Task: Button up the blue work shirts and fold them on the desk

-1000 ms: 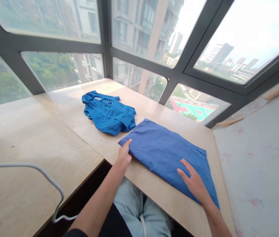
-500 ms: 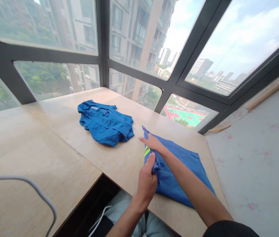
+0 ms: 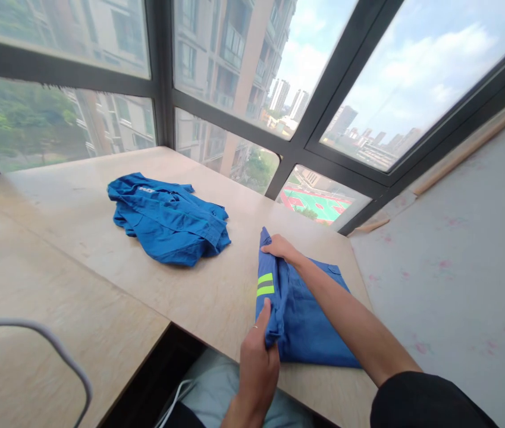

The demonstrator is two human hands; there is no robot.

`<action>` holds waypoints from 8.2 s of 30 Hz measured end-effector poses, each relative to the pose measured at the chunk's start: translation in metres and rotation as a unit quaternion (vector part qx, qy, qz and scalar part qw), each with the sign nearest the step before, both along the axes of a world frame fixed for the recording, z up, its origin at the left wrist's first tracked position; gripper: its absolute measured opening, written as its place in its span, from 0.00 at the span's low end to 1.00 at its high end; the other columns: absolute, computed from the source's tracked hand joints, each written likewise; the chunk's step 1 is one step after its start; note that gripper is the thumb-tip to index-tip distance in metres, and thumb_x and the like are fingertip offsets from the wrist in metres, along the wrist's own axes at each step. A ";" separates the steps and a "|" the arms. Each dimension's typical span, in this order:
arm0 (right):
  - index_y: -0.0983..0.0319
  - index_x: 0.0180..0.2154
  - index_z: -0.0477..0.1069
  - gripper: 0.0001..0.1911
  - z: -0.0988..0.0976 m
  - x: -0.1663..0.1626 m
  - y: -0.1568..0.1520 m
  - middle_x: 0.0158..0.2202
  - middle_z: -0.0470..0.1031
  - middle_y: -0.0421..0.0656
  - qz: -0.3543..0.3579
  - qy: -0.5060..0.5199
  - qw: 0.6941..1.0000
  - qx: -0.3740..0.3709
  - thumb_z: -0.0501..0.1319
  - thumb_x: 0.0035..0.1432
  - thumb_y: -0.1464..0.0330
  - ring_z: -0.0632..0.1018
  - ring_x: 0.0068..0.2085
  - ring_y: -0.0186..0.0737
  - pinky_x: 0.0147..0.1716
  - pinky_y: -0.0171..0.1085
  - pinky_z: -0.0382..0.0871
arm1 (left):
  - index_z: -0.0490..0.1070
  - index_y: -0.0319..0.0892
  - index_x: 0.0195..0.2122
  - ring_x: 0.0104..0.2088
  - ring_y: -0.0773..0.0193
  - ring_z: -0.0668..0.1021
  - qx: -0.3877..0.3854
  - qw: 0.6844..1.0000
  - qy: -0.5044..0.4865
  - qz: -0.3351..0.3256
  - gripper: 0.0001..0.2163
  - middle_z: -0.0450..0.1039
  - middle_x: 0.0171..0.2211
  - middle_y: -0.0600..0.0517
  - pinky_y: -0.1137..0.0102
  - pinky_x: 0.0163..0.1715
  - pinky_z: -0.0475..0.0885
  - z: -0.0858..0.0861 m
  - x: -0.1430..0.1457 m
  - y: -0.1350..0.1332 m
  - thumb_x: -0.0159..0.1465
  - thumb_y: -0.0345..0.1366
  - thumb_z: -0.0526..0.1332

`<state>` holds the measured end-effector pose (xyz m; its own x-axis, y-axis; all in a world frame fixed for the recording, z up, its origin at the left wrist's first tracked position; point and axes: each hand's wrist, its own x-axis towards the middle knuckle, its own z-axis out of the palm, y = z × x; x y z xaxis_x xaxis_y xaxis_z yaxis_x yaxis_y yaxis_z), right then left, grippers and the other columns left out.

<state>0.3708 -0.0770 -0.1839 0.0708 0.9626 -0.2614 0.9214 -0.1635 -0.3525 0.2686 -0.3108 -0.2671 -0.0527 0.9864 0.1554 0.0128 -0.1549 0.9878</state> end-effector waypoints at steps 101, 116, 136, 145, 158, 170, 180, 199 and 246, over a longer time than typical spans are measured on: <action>0.67 0.66 0.56 0.31 -0.128 0.105 -0.182 0.68 0.55 0.56 0.075 0.006 0.967 0.245 0.49 0.69 0.56 0.54 0.70 0.51 0.67 0.55 0.49 | 0.70 0.45 0.57 0.64 0.50 0.66 0.336 0.805 0.443 -0.207 0.23 0.69 0.60 0.44 0.55 0.56 0.71 -0.021 -0.108 0.022 0.62 0.22 0.52; 0.65 0.67 0.54 0.32 -0.127 0.133 -0.198 0.69 0.53 0.54 0.204 -0.033 0.954 0.218 0.51 0.68 0.56 0.52 0.70 0.51 0.67 0.57 0.50 | 0.66 0.33 0.60 0.63 0.47 0.67 0.205 0.819 0.529 -0.079 0.22 0.64 0.62 0.35 0.54 0.57 0.66 0.010 -0.001 0.089 0.69 0.40 0.51; 0.64 0.66 0.58 0.32 -0.098 0.136 -0.189 0.65 0.63 0.55 0.099 0.046 0.973 0.201 0.53 0.66 0.55 0.64 0.66 0.50 0.63 0.52 0.61 | 0.60 0.28 0.64 0.69 0.42 0.53 0.181 0.775 0.600 -0.082 0.32 0.54 0.67 0.30 0.45 0.66 0.45 0.002 0.053 0.122 0.70 0.51 0.47; 0.73 0.65 0.57 0.35 -0.128 0.139 -0.140 0.67 0.57 0.60 0.107 -0.076 0.966 0.223 0.48 0.68 0.53 0.58 0.68 0.56 0.67 0.57 0.50 | 0.59 0.30 0.65 0.69 0.48 0.56 0.199 0.763 0.598 -0.141 0.31 0.55 0.67 0.36 0.51 0.68 0.45 -0.033 0.063 0.146 0.70 0.51 0.46; 0.74 0.68 0.50 0.45 -0.138 0.150 -0.150 0.70 0.49 0.58 0.058 -0.119 0.970 0.203 0.41 0.66 0.44 0.50 0.71 0.55 0.68 0.55 0.45 | 0.58 0.32 0.66 0.69 0.50 0.56 0.203 0.770 0.591 -0.129 0.32 0.54 0.68 0.38 0.52 0.68 0.46 -0.036 0.061 0.144 0.70 0.52 0.44; 0.71 0.68 0.49 0.44 -0.134 0.153 -0.147 0.70 0.49 0.56 0.049 -0.102 0.976 0.188 0.43 0.66 0.45 0.49 0.71 0.53 0.68 0.54 0.43 | 0.58 0.34 0.66 0.69 0.49 0.56 0.209 0.778 0.574 -0.146 0.32 0.56 0.67 0.38 0.51 0.68 0.45 -0.037 0.062 0.154 0.70 0.53 0.45; 0.69 0.68 0.52 0.42 -0.131 0.159 -0.115 0.70 0.51 0.54 0.029 -0.091 0.977 0.189 0.45 0.66 0.46 0.51 0.71 0.52 0.68 0.53 0.42 | 0.64 0.40 0.63 0.67 0.55 0.61 0.212 0.778 0.554 -0.207 0.25 0.63 0.64 0.43 0.56 0.66 0.50 -0.029 0.062 0.205 0.72 0.47 0.44; 0.67 0.69 0.49 0.43 -0.122 0.172 -0.099 0.71 0.46 0.53 0.068 -0.081 0.987 0.118 0.45 0.64 0.44 0.47 0.71 0.51 0.68 0.53 0.39 | 0.62 0.33 0.64 0.68 0.45 0.58 0.180 0.772 0.591 -0.151 0.28 0.57 0.66 0.34 0.45 0.66 0.50 -0.023 0.061 0.022 0.70 0.47 0.48; 0.67 0.65 0.58 0.37 -0.140 0.249 -0.090 0.69 0.55 0.53 -0.027 -0.066 0.977 0.201 0.50 0.64 0.49 0.54 0.69 0.55 0.66 0.55 0.46 | 0.75 0.44 0.52 0.55 0.52 0.75 0.186 0.820 0.534 -0.095 0.18 0.77 0.51 0.46 0.54 0.57 0.68 -0.026 -0.009 0.022 0.67 0.30 0.51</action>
